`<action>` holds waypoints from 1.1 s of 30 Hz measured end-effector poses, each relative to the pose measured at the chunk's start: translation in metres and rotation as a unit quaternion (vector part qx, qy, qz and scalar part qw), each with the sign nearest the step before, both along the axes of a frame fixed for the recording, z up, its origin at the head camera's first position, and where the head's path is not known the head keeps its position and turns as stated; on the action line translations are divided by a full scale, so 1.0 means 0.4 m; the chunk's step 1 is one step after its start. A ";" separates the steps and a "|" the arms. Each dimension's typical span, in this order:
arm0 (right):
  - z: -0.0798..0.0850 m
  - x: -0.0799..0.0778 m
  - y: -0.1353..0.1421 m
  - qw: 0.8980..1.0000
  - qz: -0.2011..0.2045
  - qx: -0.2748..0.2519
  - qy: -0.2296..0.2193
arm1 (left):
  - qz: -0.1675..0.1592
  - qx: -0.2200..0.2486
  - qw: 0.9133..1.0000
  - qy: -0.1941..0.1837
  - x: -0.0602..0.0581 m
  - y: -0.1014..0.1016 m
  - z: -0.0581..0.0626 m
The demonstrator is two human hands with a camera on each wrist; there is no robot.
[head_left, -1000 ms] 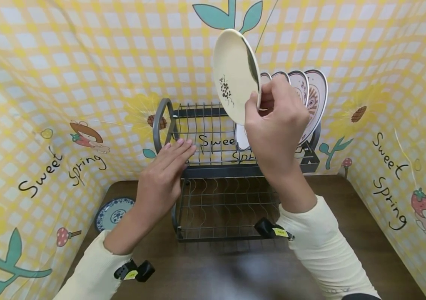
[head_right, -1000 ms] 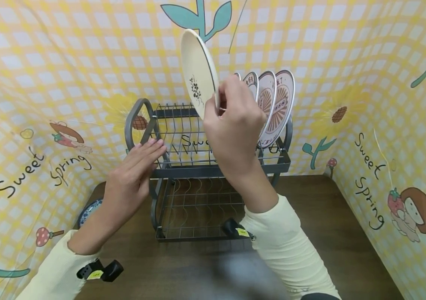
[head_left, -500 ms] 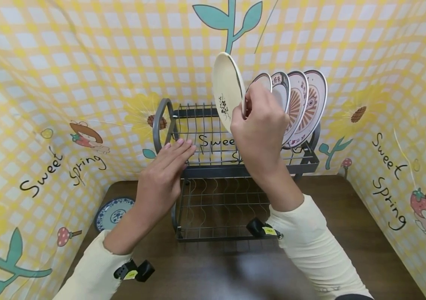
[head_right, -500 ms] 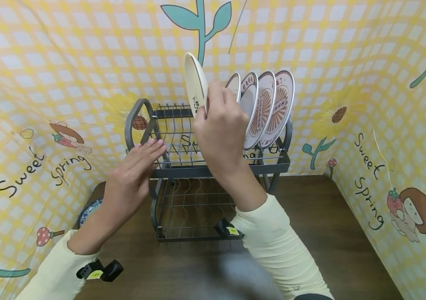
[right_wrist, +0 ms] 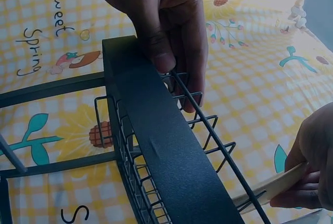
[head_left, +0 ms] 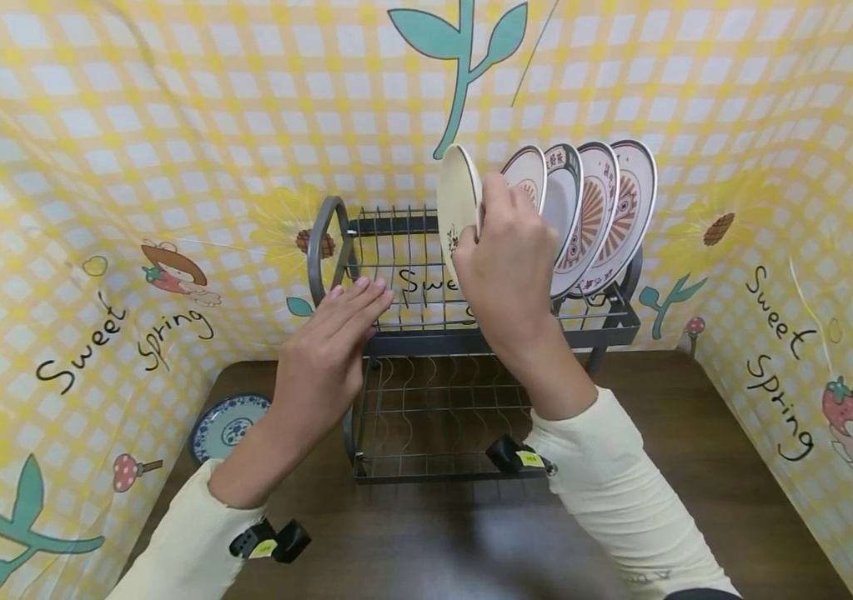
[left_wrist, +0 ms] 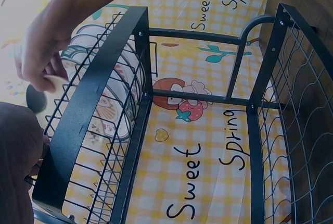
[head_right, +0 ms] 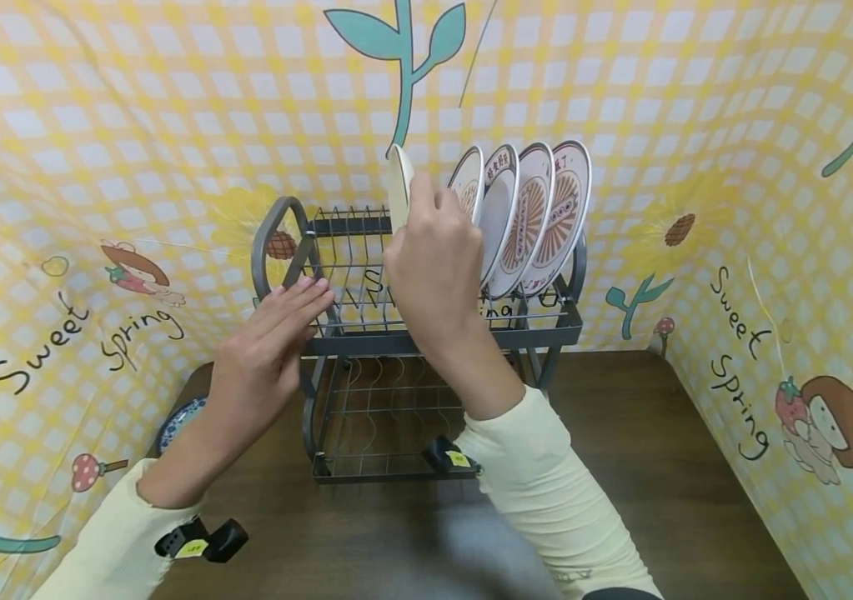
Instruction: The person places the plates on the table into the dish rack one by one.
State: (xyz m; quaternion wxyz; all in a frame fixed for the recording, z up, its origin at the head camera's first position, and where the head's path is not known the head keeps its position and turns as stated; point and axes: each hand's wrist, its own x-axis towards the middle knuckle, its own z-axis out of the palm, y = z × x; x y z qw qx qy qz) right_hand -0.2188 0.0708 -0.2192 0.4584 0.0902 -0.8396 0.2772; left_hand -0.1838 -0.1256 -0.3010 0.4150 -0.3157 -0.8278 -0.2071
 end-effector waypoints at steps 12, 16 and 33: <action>-0.006 -0.008 -0.012 0.998 -0.026 0.037 -0.045 | 0.003 -0.004 1.000 -0.001 0.001 0.002 0.000; -0.005 -0.010 -0.015 0.997 -0.027 0.047 -0.049 | 0.002 -0.002 1.000 -0.001 0.002 0.002 -0.001; 0.037 -0.011 -0.014 0.970 -0.072 0.100 -0.207 | 0.001 0.003 1.000 0.003 0.000 0.004 -0.002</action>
